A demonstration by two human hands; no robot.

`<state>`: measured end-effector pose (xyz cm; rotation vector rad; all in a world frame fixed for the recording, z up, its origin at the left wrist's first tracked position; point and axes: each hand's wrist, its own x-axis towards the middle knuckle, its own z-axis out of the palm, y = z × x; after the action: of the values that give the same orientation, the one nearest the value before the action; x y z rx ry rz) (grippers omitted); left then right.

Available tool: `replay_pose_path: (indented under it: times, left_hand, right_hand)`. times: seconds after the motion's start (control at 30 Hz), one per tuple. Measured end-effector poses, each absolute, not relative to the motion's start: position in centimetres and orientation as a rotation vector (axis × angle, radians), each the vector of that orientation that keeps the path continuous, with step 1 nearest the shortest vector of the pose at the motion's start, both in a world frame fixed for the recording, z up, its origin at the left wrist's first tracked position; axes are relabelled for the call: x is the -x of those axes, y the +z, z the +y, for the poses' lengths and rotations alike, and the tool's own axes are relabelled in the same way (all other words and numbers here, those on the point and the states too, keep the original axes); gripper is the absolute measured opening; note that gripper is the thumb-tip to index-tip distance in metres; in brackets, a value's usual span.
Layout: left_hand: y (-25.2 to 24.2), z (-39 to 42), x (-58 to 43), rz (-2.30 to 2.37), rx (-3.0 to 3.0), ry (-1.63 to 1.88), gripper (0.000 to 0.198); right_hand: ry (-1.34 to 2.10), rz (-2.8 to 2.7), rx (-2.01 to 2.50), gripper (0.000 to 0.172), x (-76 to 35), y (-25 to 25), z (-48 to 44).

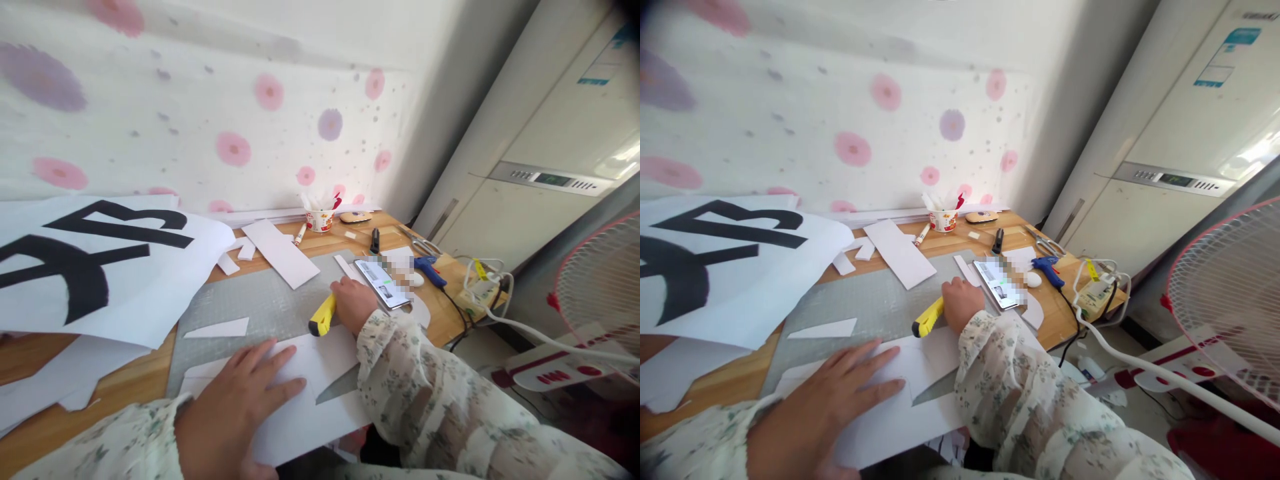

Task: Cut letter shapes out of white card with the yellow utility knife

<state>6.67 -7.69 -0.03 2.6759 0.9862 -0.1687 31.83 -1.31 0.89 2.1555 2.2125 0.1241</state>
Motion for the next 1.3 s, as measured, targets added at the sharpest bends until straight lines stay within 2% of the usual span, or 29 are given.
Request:
replay_pose_path:
  times: [0.1,0.27,0.43,0.5,0.63,0.77,0.87,0.97,1.07,1.13,1.17,1.27,1.3]
  left_hand:
    - [0.4,-8.2,-6.8,0.951,-2.676,-0.181,0.112]
    - [1.2,-9.1,-7.4,0.829,-2.698,-0.194,0.107]
    - [1.8,-9.2,-7.2,0.695,-2.656,-0.253,0.102]
    - [1.7,-9.3,-7.0,0.667,-2.676,-0.234,0.103]
    - [2.0,-9.6,-6.4,0.673,-2.755,-0.152,0.112]
    - [4.2,-9.4,-6.6,0.705,-2.819,-0.221,0.115]
    - [6.4,-9.2,-7.1,0.648,-2.858,-0.317,0.104]
    - [8.2,-8.6,-7.1,0.636,-2.932,-0.273,0.092]
    - [9.5,-7.2,-6.0,0.656,-3.072,0.064,0.082]
    - [9.6,-5.8,-4.9,0.719,-3.096,0.503,0.071]
    - [9.3,-5.0,-4.5,0.807,-3.023,0.855,0.063]
    - [6.9,-3.0,-4.3,1.008,-2.165,1.976,0.048]
    - [5.7,-2.4,-4.5,0.995,-1.792,2.079,0.043]
  right_hand:
    - [0.113,2.205,-2.177,0.025,-31.4,1.0,-1.4]
    - [0.049,2.288,-2.184,0.025,-30.6,1.3,-2.0]
    - [-0.054,2.429,-2.249,0.038,-31.3,1.6,-3.8]
    - [-0.125,2.505,-2.259,0.036,-31.8,1.5,-4.8]
    - [-0.366,2.654,-2.168,0.023,-32.6,1.4,-7.0]
    - [-0.762,2.760,-2.003,0.018,-32.7,1.8,-8.7]
    - [-1.115,2.748,-1.849,0.025,-32.8,2.0,-9.2]
    - [-1.360,2.688,-1.919,0.029,-33.0,1.9,-9.0]
    - [-1.378,2.645,-2.226,0.028,-33.5,1.4,-8.4]
    - [-1.417,2.627,-2.430,0.029,-33.9,0.9,-8.0]
    - [-1.493,2.613,-2.508,0.029,-34.0,0.7,-7.8]
    - [-1.914,2.505,-2.637,0.034,-33.5,0.1,-8.0]
    - [-2.076,2.444,-2.650,0.037,-33.1,-0.1,-8.2]
